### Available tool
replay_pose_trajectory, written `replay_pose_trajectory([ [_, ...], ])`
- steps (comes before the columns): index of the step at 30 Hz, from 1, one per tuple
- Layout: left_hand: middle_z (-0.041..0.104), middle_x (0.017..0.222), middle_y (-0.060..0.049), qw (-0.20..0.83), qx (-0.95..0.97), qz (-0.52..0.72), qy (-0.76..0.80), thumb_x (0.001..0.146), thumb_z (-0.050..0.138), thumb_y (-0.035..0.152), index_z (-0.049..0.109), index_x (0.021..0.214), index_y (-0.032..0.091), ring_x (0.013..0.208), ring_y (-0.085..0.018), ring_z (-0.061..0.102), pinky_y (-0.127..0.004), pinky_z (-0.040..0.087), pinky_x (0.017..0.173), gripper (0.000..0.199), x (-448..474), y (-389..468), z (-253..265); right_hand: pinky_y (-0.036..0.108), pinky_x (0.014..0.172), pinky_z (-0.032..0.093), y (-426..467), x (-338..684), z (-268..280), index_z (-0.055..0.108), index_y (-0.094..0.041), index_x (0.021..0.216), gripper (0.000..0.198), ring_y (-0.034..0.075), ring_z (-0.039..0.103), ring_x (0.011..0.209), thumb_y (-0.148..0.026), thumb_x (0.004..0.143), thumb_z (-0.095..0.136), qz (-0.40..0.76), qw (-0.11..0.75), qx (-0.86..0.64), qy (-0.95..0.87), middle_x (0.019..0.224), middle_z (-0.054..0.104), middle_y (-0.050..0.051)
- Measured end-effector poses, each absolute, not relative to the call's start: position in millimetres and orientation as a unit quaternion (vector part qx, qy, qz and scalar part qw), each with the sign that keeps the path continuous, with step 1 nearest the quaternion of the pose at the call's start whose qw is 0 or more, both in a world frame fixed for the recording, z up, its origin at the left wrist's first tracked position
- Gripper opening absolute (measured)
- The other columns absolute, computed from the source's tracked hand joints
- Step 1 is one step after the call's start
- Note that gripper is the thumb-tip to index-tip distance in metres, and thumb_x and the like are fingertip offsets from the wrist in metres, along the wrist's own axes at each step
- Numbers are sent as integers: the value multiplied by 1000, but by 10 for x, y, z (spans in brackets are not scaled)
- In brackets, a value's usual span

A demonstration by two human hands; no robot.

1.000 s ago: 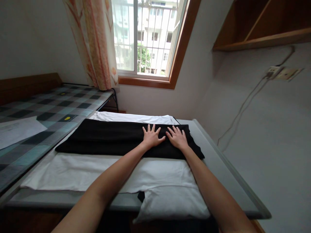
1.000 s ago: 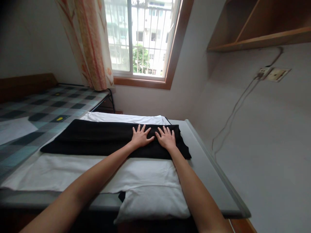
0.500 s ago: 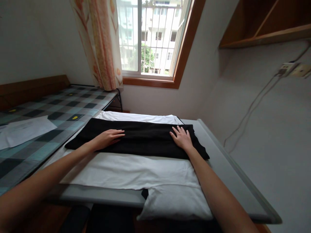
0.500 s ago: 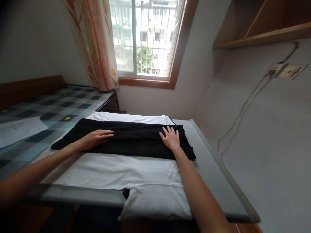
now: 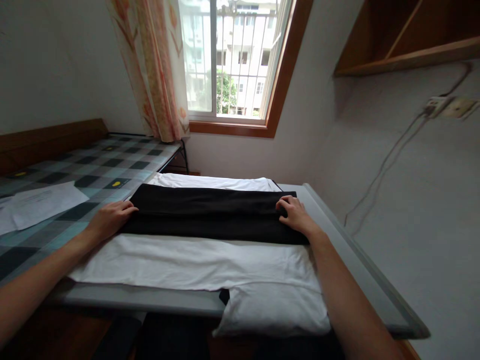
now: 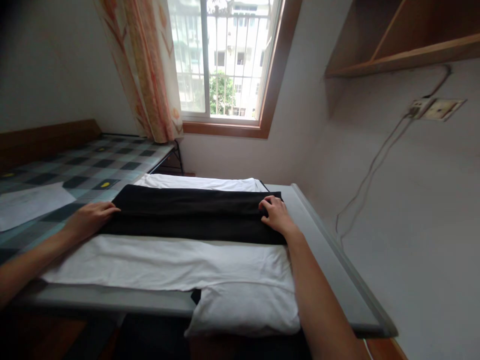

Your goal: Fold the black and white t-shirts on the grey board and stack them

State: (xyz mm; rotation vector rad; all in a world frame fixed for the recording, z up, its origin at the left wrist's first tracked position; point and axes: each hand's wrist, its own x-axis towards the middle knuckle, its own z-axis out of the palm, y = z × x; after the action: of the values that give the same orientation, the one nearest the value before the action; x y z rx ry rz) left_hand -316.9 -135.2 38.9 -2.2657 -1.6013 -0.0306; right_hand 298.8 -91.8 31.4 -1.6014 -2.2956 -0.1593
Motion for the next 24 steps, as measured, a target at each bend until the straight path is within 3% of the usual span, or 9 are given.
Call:
replay_pose_trajectory([
  [3,68,102,-8,211,-781,12,-588,90,42,15,70,105,18,88,-24,63,-36,46,79,32,-3179,-1317,356,41,85,40,-932,3071,350,63,-22,94,26,29,50,102,-13,70,62,-88,116,-620,-771,109,57,10],
  [8,68,99,-9,249,-762,10,-598,91,40,17,71,99,20,89,-26,63,-37,44,78,32,-3193,-1313,352,40,85,32,-961,3113,452,61,-21,82,13,27,52,99,-13,74,57,-96,98,-634,-761,93,63,6],
  [12,68,97,-9,250,-755,32,-605,89,41,17,70,98,20,86,-25,63,-36,42,77,30,-3194,-1312,368,36,81,29,-994,3100,461,62,-21,80,16,24,55,95,-9,73,55,-58,64,-654,-752,91,64,4],
  [15,67,99,-8,233,-745,61,-622,88,41,15,68,97,21,83,-23,62,-35,40,77,29,-3138,-1301,414,34,77,28,-1005,3066,431,62,-20,82,19,22,56,91,-6,72,54,-33,38,-668,-742,91,63,5],
  [20,65,103,-6,179,-743,82,-639,85,41,10,65,99,22,83,-21,62,-30,38,70,30,-3038,-1297,509,32,76,29,-1006,3055,443,63,-20,83,23,21,55,91,-4,70,53,-44,66,-661,-746,91,63,5],
  [24,67,98,-2,111,-725,21,-680,81,48,11,66,92,23,74,-17,61,-25,37,63,25,-3023,-1266,554,30,73,32,-1007,3099,463,63,-20,83,23,20,57,90,-5,70,53,-27,80,-663,-744,92,64,5],
])
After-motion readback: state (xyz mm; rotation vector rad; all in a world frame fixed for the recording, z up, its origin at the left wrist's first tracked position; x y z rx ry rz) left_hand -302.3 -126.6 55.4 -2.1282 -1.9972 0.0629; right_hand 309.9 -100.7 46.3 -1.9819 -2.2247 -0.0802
